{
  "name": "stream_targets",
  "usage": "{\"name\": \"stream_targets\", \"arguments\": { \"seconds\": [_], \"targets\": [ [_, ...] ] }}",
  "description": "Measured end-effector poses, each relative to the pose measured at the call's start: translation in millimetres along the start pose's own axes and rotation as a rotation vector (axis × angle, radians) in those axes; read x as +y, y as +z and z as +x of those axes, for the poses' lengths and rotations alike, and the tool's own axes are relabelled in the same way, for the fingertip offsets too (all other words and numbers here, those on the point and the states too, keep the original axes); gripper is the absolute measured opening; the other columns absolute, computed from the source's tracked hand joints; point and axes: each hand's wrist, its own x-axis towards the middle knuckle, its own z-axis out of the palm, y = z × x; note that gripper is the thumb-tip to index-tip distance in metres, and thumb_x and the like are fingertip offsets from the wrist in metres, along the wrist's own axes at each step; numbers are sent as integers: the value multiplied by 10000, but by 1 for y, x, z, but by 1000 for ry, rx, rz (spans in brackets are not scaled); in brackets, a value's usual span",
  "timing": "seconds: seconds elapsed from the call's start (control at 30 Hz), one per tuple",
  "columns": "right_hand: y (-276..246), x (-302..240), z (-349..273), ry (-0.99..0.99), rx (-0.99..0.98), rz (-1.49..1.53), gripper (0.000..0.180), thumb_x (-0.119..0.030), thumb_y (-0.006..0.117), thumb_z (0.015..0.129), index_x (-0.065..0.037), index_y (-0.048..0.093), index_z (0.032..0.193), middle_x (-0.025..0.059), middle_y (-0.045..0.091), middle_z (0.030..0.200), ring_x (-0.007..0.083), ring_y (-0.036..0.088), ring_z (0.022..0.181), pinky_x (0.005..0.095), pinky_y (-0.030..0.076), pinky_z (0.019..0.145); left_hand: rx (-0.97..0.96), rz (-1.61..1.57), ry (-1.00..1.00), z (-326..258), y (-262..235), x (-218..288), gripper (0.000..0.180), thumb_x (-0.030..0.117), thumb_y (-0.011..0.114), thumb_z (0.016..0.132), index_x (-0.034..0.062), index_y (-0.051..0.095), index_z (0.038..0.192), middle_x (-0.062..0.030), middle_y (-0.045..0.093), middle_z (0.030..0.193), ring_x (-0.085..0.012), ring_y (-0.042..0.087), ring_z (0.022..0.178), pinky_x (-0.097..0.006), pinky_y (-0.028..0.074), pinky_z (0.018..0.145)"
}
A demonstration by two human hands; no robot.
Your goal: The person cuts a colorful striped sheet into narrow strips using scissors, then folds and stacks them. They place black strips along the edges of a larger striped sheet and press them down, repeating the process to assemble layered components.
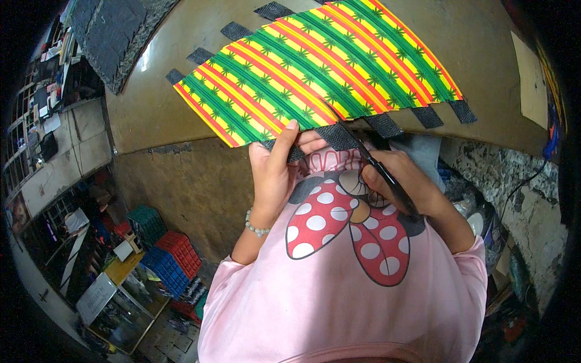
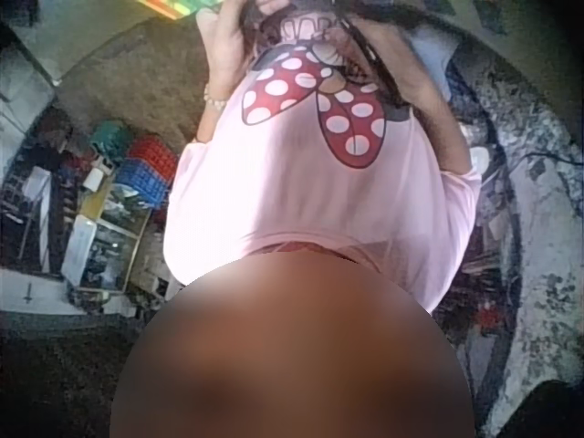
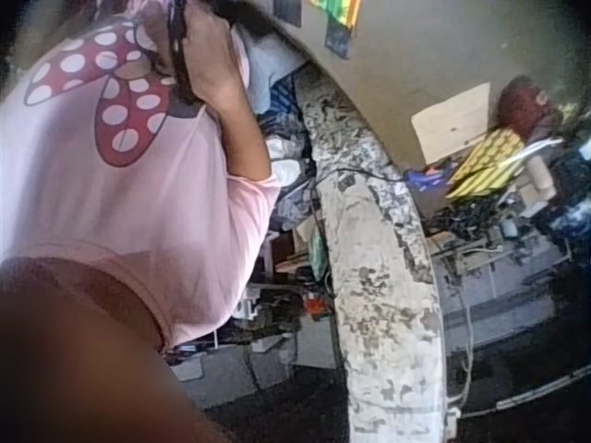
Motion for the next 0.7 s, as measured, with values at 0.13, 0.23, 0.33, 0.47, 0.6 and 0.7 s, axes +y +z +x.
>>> {"name": "stream_targets", "arguments": {
  "seconds": [0.13, 0.23, 0.33, 0.47, 0.6, 0.7],
  "targets": [
    [2, -1, 2, -33, 49, 3, 444, -408, 549, 981, 12, 598, 846, 159, 576, 669, 263, 597, 596, 384, 456, 580, -9, -10, 6, -3, 2, 1, 259, 102, 554, 964, -74, 513, 1150, -135, 652, 962, -194, 683, 784, -315, 601, 697],
    [2, -4, 1, 8, 26, 59, 481, -428, 548, 976, 18, 601, 804, 163, 572, 666, 263, 599, 598, 383, 456, 581, -8, -10, 18, -10, 5, 2, 271, 132, 581, 955, -23, 517, 1168, -76, 634, 927, -169, 660, 805, -312, 587, 707],
    [3, -6, 2, 26, 20, 56, 505, -446, 536, 975, 21, 602, 796, 167, 581, 667, 305, 603, 606, 402, 462, 597, -41, 103, 24, -11, 8, 1, 276, 143, 598, 950, 4, 524, 1177, -38, 618, 891, -143, 639, 816, -295, 561, 717],
    [1, 0, -1, -24, -54, -171, 463, -411, 456, 1002, 17, 567, 865, 179, 589, 775, 298, 607, 762, 390, 452, 697, 62, 210, 19, -8, 11, -3, 261, 135, 633, 931, 23, 538, 1147, -20, 616, 885, -115, 619, 779, -270, 537, 682],
    [-11, 16, -18, 14, -199, -32, 443, -423, 475, 992, 11, 564, 991, 200, 604, 885, 334, 596, 858, 407, 451, 781, 101, 29, 22, -7, 12, -4, 273, 113, 640, 918, 25, 539, 1156, -46, 644, 950, -125, 638, 789, -264, 537, 677],
    [-13, 24, -36, 13, -132, -33, 414, -408, 498, 993, 3, 540, 1010, 240, 599, 898, 388, 588, 865, 437, 452, 775, 29, -38, 36, -6, 10, -5, 325, 95, 598, 929, -13, 492, 1217, -123, 653, 1055, -208, 674, 892, -320, 565, 750]
  ]
}}
